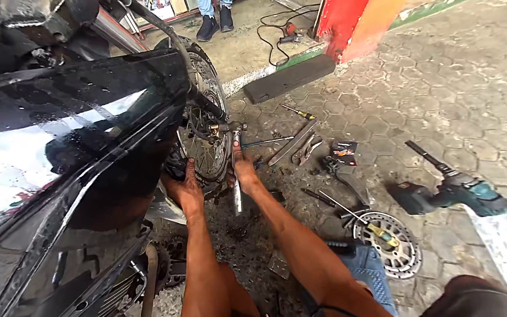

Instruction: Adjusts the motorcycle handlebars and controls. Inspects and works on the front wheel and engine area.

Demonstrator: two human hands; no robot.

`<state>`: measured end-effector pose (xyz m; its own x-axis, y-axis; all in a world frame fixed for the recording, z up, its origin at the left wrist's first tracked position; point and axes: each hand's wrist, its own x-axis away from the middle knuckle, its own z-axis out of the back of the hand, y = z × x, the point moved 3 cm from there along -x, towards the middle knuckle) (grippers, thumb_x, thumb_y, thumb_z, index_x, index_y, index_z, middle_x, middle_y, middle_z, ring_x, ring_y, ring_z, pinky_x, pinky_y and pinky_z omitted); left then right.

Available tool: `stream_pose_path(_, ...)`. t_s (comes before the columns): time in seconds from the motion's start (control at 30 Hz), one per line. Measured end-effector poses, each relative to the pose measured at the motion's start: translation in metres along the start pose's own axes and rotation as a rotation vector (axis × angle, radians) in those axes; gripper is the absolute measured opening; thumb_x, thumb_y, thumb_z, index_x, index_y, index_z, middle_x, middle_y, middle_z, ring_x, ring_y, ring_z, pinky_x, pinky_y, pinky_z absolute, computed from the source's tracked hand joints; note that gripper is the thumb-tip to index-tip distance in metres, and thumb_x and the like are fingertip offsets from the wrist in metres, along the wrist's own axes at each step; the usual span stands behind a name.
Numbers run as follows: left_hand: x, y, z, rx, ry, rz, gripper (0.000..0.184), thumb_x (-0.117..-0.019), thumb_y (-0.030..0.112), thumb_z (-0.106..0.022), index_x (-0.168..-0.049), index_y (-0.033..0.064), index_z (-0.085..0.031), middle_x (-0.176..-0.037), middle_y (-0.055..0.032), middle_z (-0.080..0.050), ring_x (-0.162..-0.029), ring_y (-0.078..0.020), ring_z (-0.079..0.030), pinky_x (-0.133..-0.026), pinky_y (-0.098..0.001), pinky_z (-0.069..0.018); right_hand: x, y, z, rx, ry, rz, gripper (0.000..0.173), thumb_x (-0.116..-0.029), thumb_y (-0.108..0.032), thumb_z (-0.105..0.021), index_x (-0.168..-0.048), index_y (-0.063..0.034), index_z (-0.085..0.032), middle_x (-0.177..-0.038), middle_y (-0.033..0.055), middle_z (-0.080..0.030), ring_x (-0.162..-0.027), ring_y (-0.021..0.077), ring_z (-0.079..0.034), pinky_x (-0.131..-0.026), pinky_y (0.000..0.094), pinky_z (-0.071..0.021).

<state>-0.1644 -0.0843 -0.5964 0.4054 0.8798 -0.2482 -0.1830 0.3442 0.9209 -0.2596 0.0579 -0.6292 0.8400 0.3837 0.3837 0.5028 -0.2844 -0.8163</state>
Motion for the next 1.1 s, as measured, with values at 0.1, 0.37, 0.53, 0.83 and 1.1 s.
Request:
stream_pose_path(0.1, -0.002, 0.002, -0.001, -0.007, 0.004, -0.005, 0.077, -0.0885, 0.041, -0.080, -0.148, 0.0069, -0.045, -0.132, -0.0126, -0.064, -0.120, -0.0169, -0.062, -0.105, -0.0381, -0.0497, -0.006, -0.008, 0.024, 0.062, 0.046, 0.066, 0.063, -0.1050, -0.065, -0.034, -0.098, -0.0061, -0.055, -0.053, 0.0034, -0.043, -0.037, 0.0150, -0.044, -0.037, 0.0307, -0.0460)
stream_pose_path(0.37, -0.001, -0.002, -0.001, -0.002, 0.001, -0.003, 0.080, -0.0886, 0.042, -0.080, -0.150, 0.0068, -0.043, -0.136, -0.0125, -0.062, -0.124, -0.0165, -0.061, -0.108, -0.0369, -0.0486, -0.015, 0.017, 0.005, 0.051, 0.084, -0.071, 0.067, -0.1032, -0.070, -0.029, -0.094, -0.0077, -0.052, -0.055, 0.0025, -0.041, -0.039, 0.0149, -0.042, -0.038, 0.0315, -0.0439)
stream_pose_path(0.53, 0.000, -0.001, -0.001, -0.019, 0.013, 0.011, 0.080, -0.0879, 0.043, -0.080, -0.150, 0.0076, -0.044, -0.135, -0.0127, -0.062, -0.124, -0.0178, -0.061, -0.108, -0.0385, -0.0483, -0.010, 0.000, 0.001, -0.319, 0.273, 0.070, 0.073, -0.0997, -0.077, -0.020, -0.086, -0.0108, -0.047, -0.049, 0.0006, -0.037, -0.035, 0.0152, -0.041, -0.035, 0.0348, -0.0443)
stream_pose_path(0.83, 0.001, 0.003, -0.003, -0.025, 0.024, 0.012, 0.079, -0.0875, 0.043, -0.081, -0.148, 0.0063, -0.045, -0.130, -0.0140, -0.064, -0.118, -0.0182, -0.064, -0.103, -0.0389, -0.0513, -0.012, -0.013, 0.014, -0.287, 0.264, 0.112, 0.075, -0.0983, -0.079, -0.018, -0.087, -0.0118, -0.048, -0.049, 0.0004, -0.038, -0.035, 0.0153, -0.042, -0.036, 0.0356, -0.0455)
stream_pose_path(1.1, 0.004, 0.002, -0.001, -0.032, 0.024, -0.001, 0.076, -0.0882, 0.040, -0.081, -0.147, 0.0051, -0.046, -0.127, -0.0129, -0.065, -0.116, -0.0170, -0.065, -0.102, -0.0379, -0.0521, -0.011, 0.012, -0.001, -0.062, 0.154, -0.061, 0.071, -0.1004, -0.075, -0.027, -0.091, -0.0082, -0.050, -0.050, 0.0026, -0.040, -0.036, 0.0156, -0.043, -0.036, 0.0331, -0.0462)
